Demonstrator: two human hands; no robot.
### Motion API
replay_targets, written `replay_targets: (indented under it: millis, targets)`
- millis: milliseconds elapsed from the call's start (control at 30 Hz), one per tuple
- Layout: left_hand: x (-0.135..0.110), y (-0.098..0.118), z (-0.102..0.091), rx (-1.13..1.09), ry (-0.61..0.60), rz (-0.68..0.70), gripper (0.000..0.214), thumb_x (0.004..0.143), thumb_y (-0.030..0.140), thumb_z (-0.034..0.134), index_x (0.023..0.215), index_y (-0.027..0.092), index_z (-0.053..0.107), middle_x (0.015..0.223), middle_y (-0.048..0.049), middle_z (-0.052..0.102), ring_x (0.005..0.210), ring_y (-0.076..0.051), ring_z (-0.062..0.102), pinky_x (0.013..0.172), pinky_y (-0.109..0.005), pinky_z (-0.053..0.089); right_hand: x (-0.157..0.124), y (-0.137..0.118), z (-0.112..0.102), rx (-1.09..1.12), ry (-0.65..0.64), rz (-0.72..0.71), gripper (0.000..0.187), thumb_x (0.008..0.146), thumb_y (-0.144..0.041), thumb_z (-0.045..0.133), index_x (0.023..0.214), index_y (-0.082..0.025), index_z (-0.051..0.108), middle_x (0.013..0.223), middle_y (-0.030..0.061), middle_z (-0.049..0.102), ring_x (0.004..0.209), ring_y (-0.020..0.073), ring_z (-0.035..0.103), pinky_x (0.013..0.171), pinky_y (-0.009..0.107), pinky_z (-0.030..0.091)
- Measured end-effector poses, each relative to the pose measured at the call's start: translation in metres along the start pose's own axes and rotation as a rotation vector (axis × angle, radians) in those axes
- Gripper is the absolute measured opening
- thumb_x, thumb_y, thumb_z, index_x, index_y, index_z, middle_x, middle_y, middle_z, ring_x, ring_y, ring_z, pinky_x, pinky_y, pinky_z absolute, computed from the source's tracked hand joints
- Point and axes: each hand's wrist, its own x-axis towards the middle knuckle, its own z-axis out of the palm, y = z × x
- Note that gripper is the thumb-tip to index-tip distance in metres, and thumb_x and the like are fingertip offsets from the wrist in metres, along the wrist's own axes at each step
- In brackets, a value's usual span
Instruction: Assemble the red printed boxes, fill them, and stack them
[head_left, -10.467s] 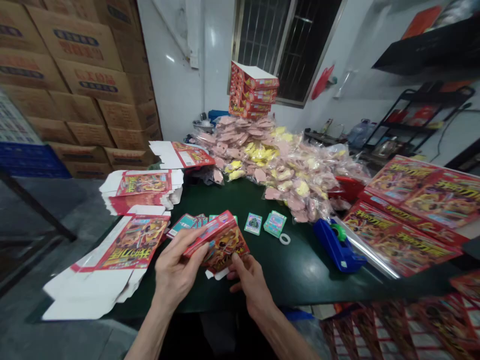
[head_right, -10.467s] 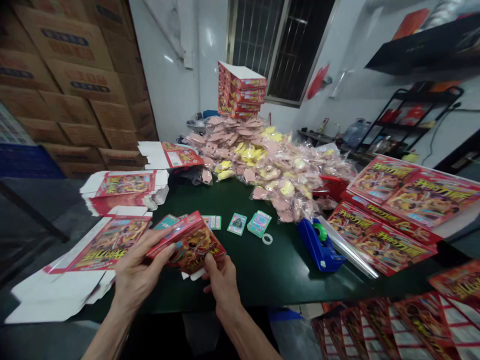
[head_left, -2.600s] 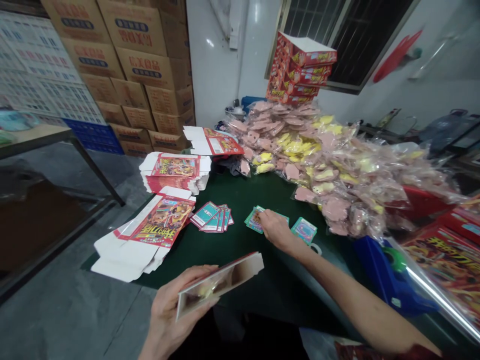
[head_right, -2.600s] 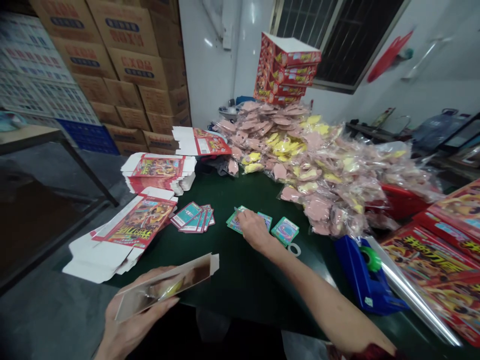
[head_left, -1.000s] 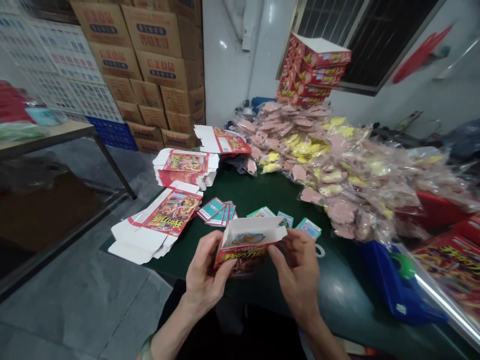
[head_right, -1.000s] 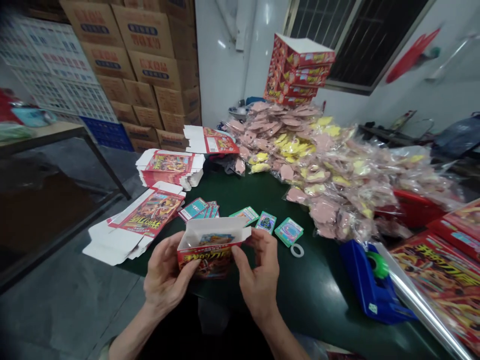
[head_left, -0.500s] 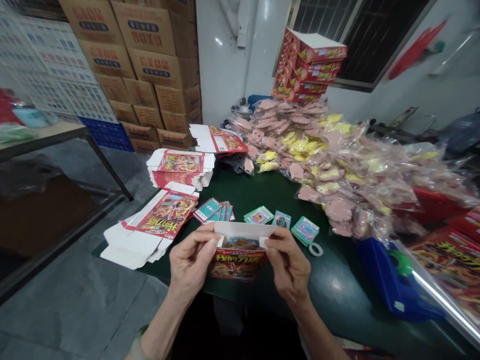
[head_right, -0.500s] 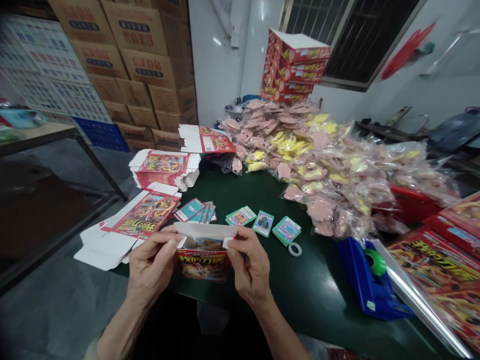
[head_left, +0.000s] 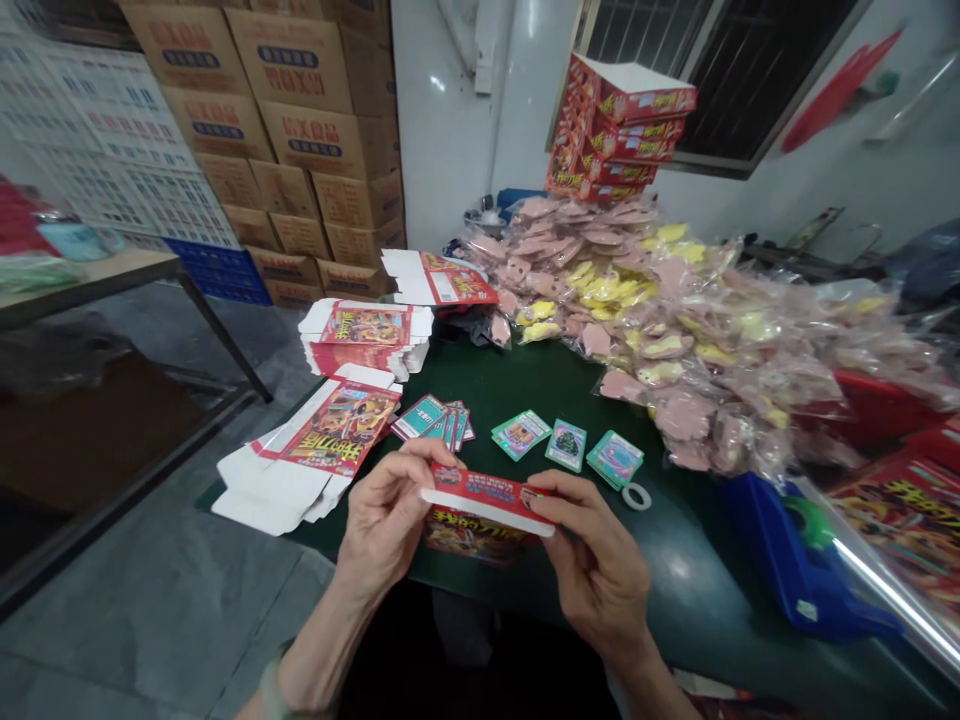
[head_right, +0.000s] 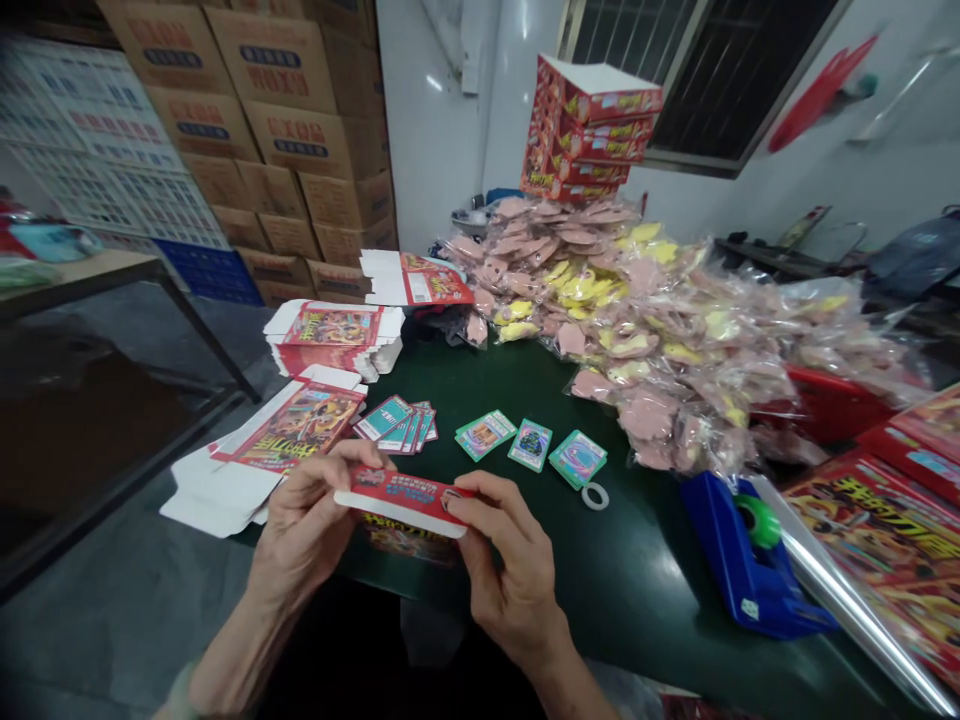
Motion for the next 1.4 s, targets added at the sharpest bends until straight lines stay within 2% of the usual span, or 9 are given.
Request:
replay_targets:
  millis: [100,267,400,533,800,933,1100,1267,1400]
  targets:
    - [-0.004,-0.001,0.0,-0.018,-0.02,-0.008,0.016,0.081,0.032,0.059,0.075,0.018,0.061,0.097,-0.0071,0.059,0.093,-0.023,0.061,0.075,-0.035,0.05,-0.001,-0.007,-0.002,-0.025,-0.095,0.048,0.035,0.084,-0.015,0.055,0.118,-0.019,0.056,0.121,0.0126,0.056,0.109,0.0229,0.057,0.087,0.039,0.051]
    - [-0.01,-0.003,0.002,0.231,-0.007,0.04,0.016,0.077,0.021,0.066,0.086,0.02,0.053,0.095,-0.0051,0.063,0.081,-0.016,0.061,0.066,-0.025,0.05,0.002,-0.014,0.007,-0.143,0.111,0.057,0.021,0.084,-0.013,0.057,0.104,-0.02,0.06,0.106,0.0081,0.064,0.097,0.0189,0.062,0.081,0.034,0.054]
    - [-0.006,0.007,0.004,0.425,-0.048,0.086,0.016,0.083,0.021,0.058,0.098,0.019,0.056,0.094,-0.0054,0.064,0.084,-0.016,0.061,0.071,-0.025,0.049,0.006,-0.019,0.013,-0.198,0.086,0.041,0.02,0.085,-0.014,0.055,0.104,-0.02,0.057,0.1,0.0078,0.063,0.093,0.0181,0.062,0.076,0.031,0.054]
    - [0.001,0.02,0.003,0.593,-0.142,0.074,0.01,0.084,0.017,0.056,0.091,0.018,0.062,0.088,-0.0048,0.065,0.085,-0.017,0.062,0.073,-0.026,0.049,0.008,-0.026,0.014,-0.214,0.076,0.047,0.021,0.085,-0.009,0.052,0.102,-0.02,0.056,0.095,0.0061,0.06,0.087,0.0153,0.062,0.072,0.026,0.053]
    - [-0.003,0.002,-0.006,0.261,-0.078,-0.004,0.012,0.084,0.018,0.058,0.088,0.021,0.069,0.098,-0.0062,0.063,0.092,-0.018,0.06,0.078,-0.029,0.047,0.008,-0.026,0.034,-0.168,0.206,0.078,0.023,0.084,-0.006,0.049,0.1,-0.02,0.058,0.096,0.0064,0.056,0.086,0.0164,0.059,0.07,0.029,0.051]
    - [-0.01,-0.003,-0.004,0.281,-0.059,0.068,0.017,0.087,0.018,0.054,0.093,0.021,0.069,0.101,-0.0077,0.062,0.093,-0.019,0.059,0.078,-0.031,0.048,-0.005,-0.01,0.055,-0.211,0.316,-0.023,0.031,0.086,-0.007,0.042,0.113,-0.02,0.049,0.109,0.0111,0.051,0.098,0.0215,0.054,0.077,0.04,0.05]
    - [-0.007,-0.003,-0.005,0.284,-0.137,0.142,0.023,0.074,0.01,0.068,0.093,0.022,0.067,0.105,-0.0072,0.062,0.095,-0.021,0.062,0.072,-0.031,0.054,-0.016,0.007,0.065,-0.268,0.292,-0.112,0.046,0.083,-0.003,0.042,0.124,-0.022,0.039,0.126,0.0138,0.039,0.11,0.0236,0.047,0.083,0.045,0.049]
    - [-0.003,-0.011,-0.009,0.435,-0.179,0.253,0.028,0.069,0.002,0.069,0.09,0.021,0.065,0.099,-0.0049,0.068,0.093,-0.02,0.065,0.073,-0.031,0.056,-0.007,0.01,0.051,-0.234,0.197,-0.104,0.041,0.084,-0.009,0.047,0.122,-0.024,0.04,0.129,0.013,0.04,0.111,0.0226,0.05,0.085,0.043,0.05]
    - [-0.01,-0.019,0.003,0.603,0.038,0.389,0.031,0.067,0.001,0.07,0.091,0.021,0.064,0.101,-0.0012,0.065,0.09,-0.014,0.063,0.073,-0.025,0.054,-0.008,0.018,-0.007,-0.469,0.219,-0.047,0.042,0.084,-0.021,0.054,0.123,-0.019,0.042,0.122,0.0151,0.048,0.111,0.0255,0.051,0.085,0.043,0.049]
